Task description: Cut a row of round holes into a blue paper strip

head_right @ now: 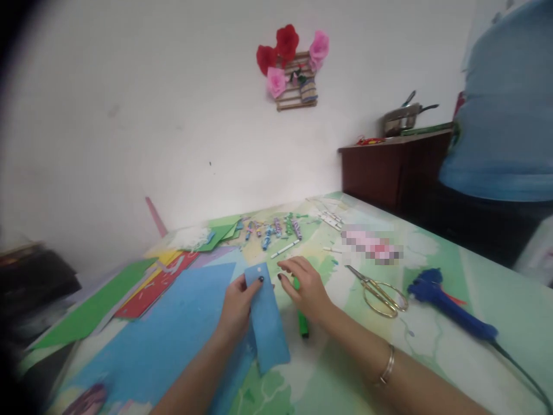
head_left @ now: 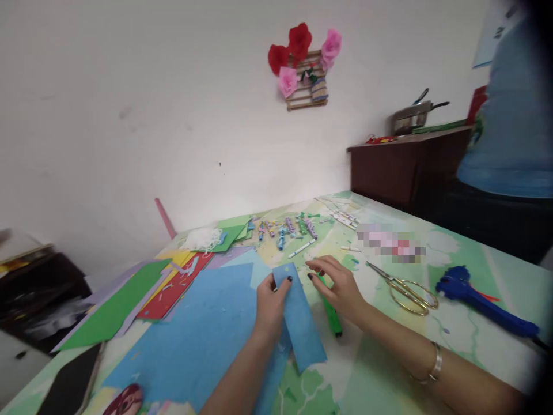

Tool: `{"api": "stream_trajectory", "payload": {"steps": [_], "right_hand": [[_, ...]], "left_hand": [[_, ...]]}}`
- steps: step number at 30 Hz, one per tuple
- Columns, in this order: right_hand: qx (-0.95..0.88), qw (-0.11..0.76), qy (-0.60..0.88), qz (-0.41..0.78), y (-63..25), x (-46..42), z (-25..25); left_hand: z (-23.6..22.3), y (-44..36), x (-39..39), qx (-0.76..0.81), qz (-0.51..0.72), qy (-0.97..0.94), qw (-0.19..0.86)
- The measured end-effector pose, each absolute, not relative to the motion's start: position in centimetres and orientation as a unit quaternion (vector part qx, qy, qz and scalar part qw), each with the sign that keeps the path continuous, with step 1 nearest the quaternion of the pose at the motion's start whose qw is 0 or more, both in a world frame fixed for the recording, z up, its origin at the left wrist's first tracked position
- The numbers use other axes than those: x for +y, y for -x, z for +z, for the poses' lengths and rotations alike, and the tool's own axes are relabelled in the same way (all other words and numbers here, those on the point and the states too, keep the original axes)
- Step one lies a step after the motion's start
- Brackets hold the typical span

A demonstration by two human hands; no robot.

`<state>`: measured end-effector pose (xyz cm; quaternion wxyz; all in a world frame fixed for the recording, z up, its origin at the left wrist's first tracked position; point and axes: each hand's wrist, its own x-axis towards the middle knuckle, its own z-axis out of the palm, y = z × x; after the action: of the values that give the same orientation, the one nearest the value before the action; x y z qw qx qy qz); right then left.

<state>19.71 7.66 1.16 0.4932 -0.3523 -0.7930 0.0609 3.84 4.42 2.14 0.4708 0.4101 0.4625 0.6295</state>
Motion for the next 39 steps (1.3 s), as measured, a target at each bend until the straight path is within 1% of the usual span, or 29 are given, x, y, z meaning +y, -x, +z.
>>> {"api": "stream_trajectory", "payload": {"steps": [3,5,10,16,26,33,36,39], "right_hand": [[-0.806,0.517,0.273,0.088,-18.5,5.9,1.2],[-0.807,0.524,0.25,0.11,-18.0,5.4,0.9],[-0.79,0.526,0.268,0.166,-17.8,5.6,0.4],[-0.778,0.543,0.257,0.186,-17.9,5.7,0.6],[-0.763,0.569,0.265,0.158,-18.1,5.1,1.3],[-0.768,0.567,0.26,0.144,-18.3,5.1,1.3],[-0.777,0.562,0.253,0.126,-18.4,5.3,1.1],[-0.798,0.55,0.231,0.084,-18.3,5.4,0.8]], "left_hand": [[1.4,-4.1,3.8,0.451,0.635,-0.42,0.465],[1.2,-4.2,3.4,0.431,0.632,-0.426,0.483],[1.2,-4.3,2.7,0.374,0.62,-0.42,0.547],[1.4,-4.0,2.5,0.345,0.605,-0.409,0.59],[1.6,-4.2,2.1,0.323,0.601,-0.428,0.592],[1.3,-4.3,2.1,0.332,0.609,-0.415,0.589],[1.2,-4.4,2.1,0.339,0.608,-0.407,0.591],[1.1,-4.5,2.1,0.341,0.614,-0.401,0.589]]}}
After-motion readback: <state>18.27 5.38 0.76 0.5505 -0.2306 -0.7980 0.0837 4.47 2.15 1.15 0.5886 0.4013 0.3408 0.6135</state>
